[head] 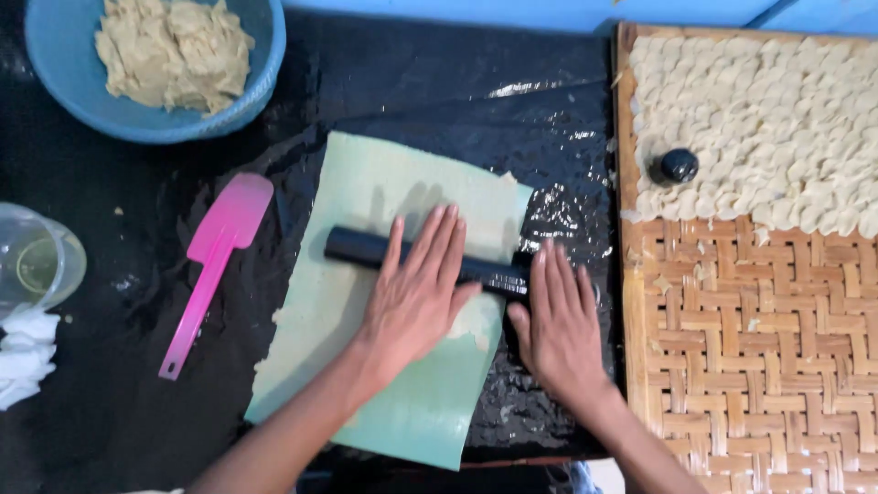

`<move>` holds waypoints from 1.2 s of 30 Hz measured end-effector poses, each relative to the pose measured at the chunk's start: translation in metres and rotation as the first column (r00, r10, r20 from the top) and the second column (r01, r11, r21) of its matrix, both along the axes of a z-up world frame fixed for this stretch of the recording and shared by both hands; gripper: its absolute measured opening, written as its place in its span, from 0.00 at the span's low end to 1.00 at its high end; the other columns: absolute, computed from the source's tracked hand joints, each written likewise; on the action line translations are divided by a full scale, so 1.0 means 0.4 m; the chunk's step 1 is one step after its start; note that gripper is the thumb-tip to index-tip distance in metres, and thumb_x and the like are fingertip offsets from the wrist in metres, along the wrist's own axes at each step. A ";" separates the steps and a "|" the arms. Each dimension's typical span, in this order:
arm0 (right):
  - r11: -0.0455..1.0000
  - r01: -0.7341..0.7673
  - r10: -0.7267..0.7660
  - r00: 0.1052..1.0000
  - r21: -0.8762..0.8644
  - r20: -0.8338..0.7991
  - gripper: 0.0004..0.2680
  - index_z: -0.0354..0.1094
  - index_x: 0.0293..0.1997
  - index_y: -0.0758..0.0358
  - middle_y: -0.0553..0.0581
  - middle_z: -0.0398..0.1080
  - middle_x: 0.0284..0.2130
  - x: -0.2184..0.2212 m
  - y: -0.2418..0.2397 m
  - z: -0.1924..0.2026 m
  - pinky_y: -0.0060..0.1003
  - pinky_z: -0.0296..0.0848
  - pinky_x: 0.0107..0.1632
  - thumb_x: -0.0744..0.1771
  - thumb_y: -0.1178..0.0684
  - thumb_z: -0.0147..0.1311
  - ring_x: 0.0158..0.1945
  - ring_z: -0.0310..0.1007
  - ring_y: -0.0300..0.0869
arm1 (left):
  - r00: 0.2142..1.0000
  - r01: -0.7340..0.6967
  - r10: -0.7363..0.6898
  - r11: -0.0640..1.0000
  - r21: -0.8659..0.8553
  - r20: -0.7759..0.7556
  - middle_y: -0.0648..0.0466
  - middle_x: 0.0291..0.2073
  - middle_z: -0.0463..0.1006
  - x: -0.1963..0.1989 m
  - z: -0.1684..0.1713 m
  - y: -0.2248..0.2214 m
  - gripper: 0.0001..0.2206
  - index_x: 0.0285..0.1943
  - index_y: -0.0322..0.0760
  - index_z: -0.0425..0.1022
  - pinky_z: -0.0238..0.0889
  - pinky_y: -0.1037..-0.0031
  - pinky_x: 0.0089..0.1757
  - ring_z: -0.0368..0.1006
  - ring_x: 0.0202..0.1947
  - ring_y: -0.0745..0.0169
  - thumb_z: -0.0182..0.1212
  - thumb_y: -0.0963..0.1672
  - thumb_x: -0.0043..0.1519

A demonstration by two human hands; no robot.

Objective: Rolling out dough and cutting it into small circles for production.

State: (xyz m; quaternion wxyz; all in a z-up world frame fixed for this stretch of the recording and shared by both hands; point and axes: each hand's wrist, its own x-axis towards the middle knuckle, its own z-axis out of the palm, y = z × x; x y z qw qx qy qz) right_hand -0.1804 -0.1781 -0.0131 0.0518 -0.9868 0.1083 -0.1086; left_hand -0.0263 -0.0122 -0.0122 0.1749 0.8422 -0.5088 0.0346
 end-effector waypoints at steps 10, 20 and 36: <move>0.992 0.116 -0.119 0.991 0.055 0.058 0.23 0.50 0.75 0.73 0.81 0.48 0.71 0.302 -0.252 -0.006 0.59 0.47 0.71 0.74 0.44 0.34 0.74 0.44 0.70 | 0.987 -0.131 0.143 0.981 -0.144 0.071 0.33 0.76 0.45 0.266 0.021 -0.267 0.35 0.76 0.27 0.54 0.23 0.34 0.65 0.35 0.76 0.36 0.42 0.57 0.69; 0.992 0.094 -0.107 0.980 0.084 0.168 0.20 0.62 0.68 0.73 0.80 0.58 0.67 0.344 -0.248 0.006 0.57 0.55 0.71 0.75 0.44 0.36 0.72 0.54 0.70 | 0.992 -0.051 0.067 0.988 -0.149 0.107 0.38 0.64 0.65 0.247 0.008 -0.065 0.26 0.68 0.28 0.66 0.41 0.43 0.67 0.57 0.69 0.42 0.55 0.51 0.67; 0.998 0.029 -0.044 0.966 0.061 0.256 0.16 0.65 0.65 0.71 0.74 0.65 0.59 0.377 -0.257 0.047 0.53 0.65 0.62 0.74 0.47 0.46 0.59 0.64 0.65 | 0.999 0.037 -0.036 0.998 -0.052 0.034 0.41 0.56 0.70 0.317 0.084 -0.067 0.29 0.68 0.25 0.64 0.57 0.57 0.56 0.65 0.58 0.44 0.62 0.49 0.62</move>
